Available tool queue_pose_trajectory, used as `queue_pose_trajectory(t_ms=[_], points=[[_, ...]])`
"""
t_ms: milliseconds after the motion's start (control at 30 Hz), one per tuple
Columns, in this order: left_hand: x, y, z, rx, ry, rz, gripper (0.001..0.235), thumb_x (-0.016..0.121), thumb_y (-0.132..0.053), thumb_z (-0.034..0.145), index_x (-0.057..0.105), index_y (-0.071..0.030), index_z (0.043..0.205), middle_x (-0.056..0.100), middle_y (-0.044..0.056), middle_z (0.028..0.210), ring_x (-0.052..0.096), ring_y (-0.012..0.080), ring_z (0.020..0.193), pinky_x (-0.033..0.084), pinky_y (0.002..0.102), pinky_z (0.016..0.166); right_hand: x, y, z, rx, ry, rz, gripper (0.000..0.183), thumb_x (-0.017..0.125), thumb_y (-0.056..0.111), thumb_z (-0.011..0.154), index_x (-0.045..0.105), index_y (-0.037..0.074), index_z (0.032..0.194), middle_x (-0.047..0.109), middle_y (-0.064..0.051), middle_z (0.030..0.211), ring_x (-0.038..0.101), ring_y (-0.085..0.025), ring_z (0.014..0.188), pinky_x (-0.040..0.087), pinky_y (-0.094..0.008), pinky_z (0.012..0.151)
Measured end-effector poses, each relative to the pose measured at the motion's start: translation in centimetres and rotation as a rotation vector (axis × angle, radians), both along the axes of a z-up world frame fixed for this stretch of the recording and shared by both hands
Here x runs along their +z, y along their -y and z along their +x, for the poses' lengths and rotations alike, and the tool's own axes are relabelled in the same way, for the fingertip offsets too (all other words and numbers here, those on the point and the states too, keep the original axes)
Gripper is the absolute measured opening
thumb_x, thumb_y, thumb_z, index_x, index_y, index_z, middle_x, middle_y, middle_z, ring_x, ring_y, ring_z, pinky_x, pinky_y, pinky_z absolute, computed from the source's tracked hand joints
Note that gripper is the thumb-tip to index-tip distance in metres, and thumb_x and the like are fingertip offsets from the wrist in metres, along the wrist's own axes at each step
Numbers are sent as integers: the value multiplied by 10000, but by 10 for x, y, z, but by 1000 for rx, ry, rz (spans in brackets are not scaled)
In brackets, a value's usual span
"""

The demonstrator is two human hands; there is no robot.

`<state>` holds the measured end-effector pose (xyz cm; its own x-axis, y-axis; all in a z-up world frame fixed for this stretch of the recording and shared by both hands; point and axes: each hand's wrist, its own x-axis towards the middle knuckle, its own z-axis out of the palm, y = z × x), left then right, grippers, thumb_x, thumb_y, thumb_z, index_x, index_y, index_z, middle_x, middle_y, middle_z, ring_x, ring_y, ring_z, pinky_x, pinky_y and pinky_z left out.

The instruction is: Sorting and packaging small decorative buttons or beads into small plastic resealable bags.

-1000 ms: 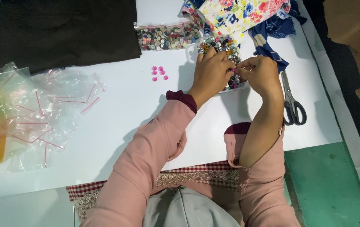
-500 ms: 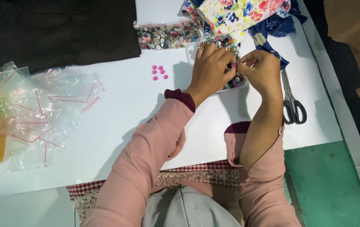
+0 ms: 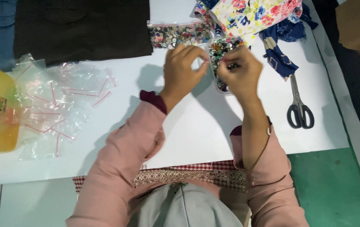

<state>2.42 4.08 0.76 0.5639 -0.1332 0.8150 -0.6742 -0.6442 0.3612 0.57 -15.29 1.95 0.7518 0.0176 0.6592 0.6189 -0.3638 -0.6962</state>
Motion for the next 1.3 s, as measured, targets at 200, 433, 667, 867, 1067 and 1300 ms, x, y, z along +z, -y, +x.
queue_pose_trajectory(t_ms=[200,433,667,867,1067,1300], points=[[-21,-72,-31,63,-150,122,281,882,-106,739,681,-247,877,698,-96,835,646,187,840,502,368,761,-23,-72,-20,147,81,-209,226,762,-130,762,688,50,877,709,-89,825,707,-211,634,525,-266,405],[-36,-110,-49,37,-504,120,173,851,-100,801,742,-220,863,732,-45,833,692,185,836,534,315,748,-69,-78,0,132,-30,-388,253,777,-118,749,654,71,863,658,-63,752,693,-197,633,556,-295,521],[-36,-103,-46,18,-565,68,125,803,-73,863,779,-190,896,746,6,898,687,215,884,535,320,763,-66,-81,2,118,-101,-378,223,788,-118,806,682,52,904,686,-86,763,688,-209,650,566,-293,558],[-40,-101,-46,25,-554,47,102,785,-61,882,795,-160,903,738,34,917,663,206,904,536,291,773,-77,-84,7,107,-84,-346,218,800,-112,809,682,61,867,684,-89,745,698,-232,662,566,-329,583],[-43,-98,-45,51,-499,66,90,789,-61,880,788,-149,896,733,55,907,674,213,875,550,282,748,-75,-88,4,54,-33,-391,206,782,-116,840,670,55,857,683,-97,757,699,-248,678,570,-340,584],[-36,-99,-52,70,-467,135,107,787,-75,873,786,-150,950,728,35,927,661,201,890,528,294,765,-67,-92,-2,-68,80,-583,178,800,-65,853,689,73,849,703,-77,797,703,-219,708,579,-281,590]])
